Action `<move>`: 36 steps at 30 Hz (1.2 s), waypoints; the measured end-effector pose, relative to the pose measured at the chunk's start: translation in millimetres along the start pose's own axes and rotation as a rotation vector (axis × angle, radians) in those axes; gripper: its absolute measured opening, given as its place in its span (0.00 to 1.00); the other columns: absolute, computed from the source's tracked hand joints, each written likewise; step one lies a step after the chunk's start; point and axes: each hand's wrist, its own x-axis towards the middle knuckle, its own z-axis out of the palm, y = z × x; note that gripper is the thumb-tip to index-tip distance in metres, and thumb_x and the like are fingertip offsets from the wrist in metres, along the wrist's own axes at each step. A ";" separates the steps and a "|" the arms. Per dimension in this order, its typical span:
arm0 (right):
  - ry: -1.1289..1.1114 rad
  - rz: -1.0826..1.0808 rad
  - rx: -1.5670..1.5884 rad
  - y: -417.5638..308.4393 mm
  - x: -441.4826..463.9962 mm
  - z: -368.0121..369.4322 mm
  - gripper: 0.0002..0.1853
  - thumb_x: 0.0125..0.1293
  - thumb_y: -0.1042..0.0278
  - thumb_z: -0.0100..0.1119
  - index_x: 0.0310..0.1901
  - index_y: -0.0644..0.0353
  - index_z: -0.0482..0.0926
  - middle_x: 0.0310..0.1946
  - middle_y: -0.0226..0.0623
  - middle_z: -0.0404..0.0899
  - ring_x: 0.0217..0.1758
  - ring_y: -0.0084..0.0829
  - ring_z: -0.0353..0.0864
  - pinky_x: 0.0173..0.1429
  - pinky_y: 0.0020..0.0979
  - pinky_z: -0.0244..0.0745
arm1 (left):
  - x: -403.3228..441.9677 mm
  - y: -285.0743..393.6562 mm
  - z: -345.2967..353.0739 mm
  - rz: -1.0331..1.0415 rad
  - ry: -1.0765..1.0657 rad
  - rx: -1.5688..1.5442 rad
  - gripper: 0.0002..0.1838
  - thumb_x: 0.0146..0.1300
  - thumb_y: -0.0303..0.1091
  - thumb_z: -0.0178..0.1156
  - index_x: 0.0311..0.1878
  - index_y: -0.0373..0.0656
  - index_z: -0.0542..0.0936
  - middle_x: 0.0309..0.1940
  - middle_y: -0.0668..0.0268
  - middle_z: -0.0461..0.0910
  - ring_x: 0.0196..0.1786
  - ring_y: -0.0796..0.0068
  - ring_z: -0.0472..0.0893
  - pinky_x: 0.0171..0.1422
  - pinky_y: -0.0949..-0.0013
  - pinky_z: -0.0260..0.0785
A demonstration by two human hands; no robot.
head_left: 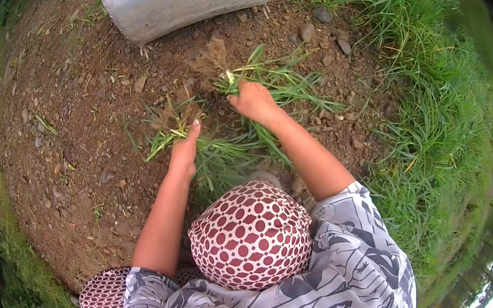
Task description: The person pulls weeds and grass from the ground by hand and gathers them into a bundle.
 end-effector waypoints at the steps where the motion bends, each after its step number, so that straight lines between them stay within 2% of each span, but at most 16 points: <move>1: -0.004 -0.093 0.026 -19.5 -8.7 18.8 0.19 0.54 0.63 0.52 0.42 0.70 0.71 0.41 0.55 0.74 0.48 0.47 0.73 0.52 0.41 0.67 | 0.0 0.5 4.6 -0.035 0.001 -0.003 0.46 0.49 0.56 0.63 0.52 0.18 0.62 0.52 0.45 0.66 0.53 0.59 0.70 0.53 0.61 0.65; 3: -0.200 -0.206 0.112 -51.4 -19.5 41.8 0.19 0.55 0.65 0.53 0.44 0.71 0.69 0.40 0.56 0.74 0.47 0.48 0.73 0.52 0.41 0.66 | -9.4 12.0 9.7 -0.057 -0.050 -0.108 0.42 0.50 0.57 0.62 0.53 0.25 0.64 0.48 0.50 0.70 0.46 0.60 0.74 0.46 0.60 0.70; 5: -0.169 -0.405 0.052 -51.2 -20.6 67.8 0.18 0.53 0.69 0.54 0.45 0.69 0.70 0.44 0.55 0.72 0.48 0.48 0.72 0.52 0.41 0.67 | 20.0 -6.0 -2.2 -0.142 -0.126 -0.376 0.39 0.51 0.56 0.61 0.53 0.29 0.66 0.47 0.53 0.71 0.45 0.60 0.75 0.45 0.59 0.71; 6: -0.281 -0.413 0.130 -52.6 -26.2 52.0 0.20 0.52 0.70 0.55 0.48 0.66 0.70 0.48 0.52 0.70 0.51 0.47 0.70 0.54 0.40 0.66 | 39.9 -20.8 -12.6 -0.094 -0.278 -0.533 0.31 0.54 0.50 0.60 0.51 0.33 0.68 0.44 0.56 0.73 0.42 0.60 0.76 0.43 0.57 0.71; 9: -0.153 -0.699 0.123 -25.3 -21.1 12.5 0.20 0.54 0.68 0.55 0.49 0.63 0.71 0.50 0.47 0.71 0.54 0.44 0.69 0.58 0.39 0.64 | 56.7 -27.0 -24.5 -0.121 -0.199 -0.570 0.24 0.55 0.43 0.59 0.48 0.33 0.70 0.40 0.56 0.74 0.39 0.61 0.77 0.43 0.57 0.72; 10: -0.123 -0.603 0.107 -13.5 -11.7 -11.4 0.19 0.54 0.68 0.54 0.50 0.62 0.71 0.50 0.45 0.71 0.54 0.43 0.69 0.59 0.38 0.63 | 33.6 -9.6 -15.9 -0.115 -0.035 -0.495 0.22 0.54 0.39 0.58 0.47 0.32 0.70 0.40 0.55 0.74 0.38 0.61 0.77 0.43 0.57 0.71; 12: 0.017 -0.358 0.011 19.4 13.9 -69.8 0.16 0.57 0.68 0.52 0.48 0.58 0.74 0.50 0.40 0.72 0.55 0.40 0.70 0.60 0.36 0.63 | 28.1 -9.3 -13.9 -0.096 0.047 -0.418 0.22 0.53 0.39 0.59 0.47 0.32 0.70 0.40 0.55 0.74 0.39 0.61 0.77 0.43 0.58 0.71; 15: 0.318 -0.104 -0.539 110.8 88.4 -122.4 0.17 0.51 0.72 0.46 0.44 0.54 0.77 0.41 0.40 0.78 0.46 0.37 0.77 0.50 0.35 0.69 | 14.6 -8.5 -18.4 -0.060 0.121 -0.311 0.25 0.51 0.39 0.60 0.47 0.29 0.70 0.42 0.53 0.73 0.41 0.61 0.76 0.44 0.59 0.70; 18: 0.442 -0.183 -0.690 193.1 136.1 -161.8 0.16 0.54 0.73 0.44 0.44 0.54 0.76 0.41 0.38 0.78 0.45 0.34 0.77 0.48 0.33 0.72 | -9.4 -3.1 -10.1 -0.028 0.099 -0.244 0.31 0.49 0.40 0.62 0.50 0.25 0.66 0.44 0.51 0.71 0.42 0.63 0.75 0.46 0.60 0.69; 20: 0.309 -0.098 -0.760 234.4 169.7 -170.6 0.16 0.56 0.73 0.43 0.44 0.55 0.76 0.45 0.37 0.77 0.47 0.34 0.77 0.49 0.33 0.72 | -19.8 -0.9 -3.8 -0.039 0.166 -0.187 0.33 0.48 0.40 0.62 0.51 0.24 0.65 0.44 0.50 0.70 0.42 0.63 0.74 0.47 0.61 0.68; 21: 0.370 -0.146 -0.815 238.0 171.7 -177.5 0.16 0.57 0.72 0.42 0.45 0.55 0.76 0.46 0.39 0.76 0.48 0.34 0.76 0.50 0.32 0.72 | -23.2 0.0 -5.0 -0.042 0.195 -0.160 0.33 0.48 0.41 0.62 0.51 0.23 0.65 0.44 0.50 0.70 0.42 0.64 0.74 0.47 0.61 0.68; 25: 0.213 0.244 -0.859 237.8 172.6 -206.9 0.17 0.61 0.69 0.41 0.50 0.56 0.74 0.49 0.39 0.74 0.51 0.36 0.74 0.51 0.33 0.71 | -33.3 4.5 -2.1 -0.034 0.203 -0.120 0.37 0.48 0.42 0.63 0.52 0.21 0.63 0.45 0.48 0.69 0.45 0.63 0.73 0.50 0.62 0.66; 27: 0.211 0.272 -0.903 261.1 181.5 -207.5 0.19 0.66 0.62 0.36 0.56 0.55 0.69 0.58 0.40 0.64 0.58 0.36 0.68 0.57 0.34 0.67 | -42.9 16.5 7.6 -0.060 0.307 -0.040 0.37 0.48 0.43 0.63 0.52 0.21 0.62 0.46 0.48 0.69 0.46 0.63 0.73 0.50 0.63 0.66; 28: 0.304 0.330 -0.751 269.9 184.0 -210.3 0.21 0.68 0.56 0.33 0.55 0.53 0.70 0.57 0.40 0.66 0.57 0.37 0.69 0.54 0.37 0.69 | -45.1 19.8 10.5 -0.074 0.352 0.000 0.37 0.48 0.43 0.63 0.52 0.21 0.62 0.46 0.48 0.69 0.46 0.63 0.73 0.50 0.63 0.66; 31: 0.176 0.527 -0.719 256.3 179.0 -225.3 0.21 0.68 0.52 0.34 0.55 0.52 0.70 0.57 0.37 0.66 0.57 0.38 0.69 0.54 0.40 0.69 | -31.7 7.5 3.0 -0.072 0.242 -0.106 0.37 0.49 0.43 0.62 0.52 0.21 0.63 0.47 0.48 0.69 0.47 0.63 0.72 0.51 0.63 0.65; 36: 0.298 0.571 -0.565 263.8 176.7 -231.0 0.21 0.67 0.52 0.37 0.49 0.55 0.75 0.51 0.38 0.72 0.54 0.38 0.72 0.54 0.42 0.70 | -35.7 9.0 4.3 -0.046 0.231 -0.093 0.34 0.49 0.42 0.62 0.51 0.23 0.65 0.47 0.51 0.70 0.47 0.64 0.72 0.52 0.64 0.64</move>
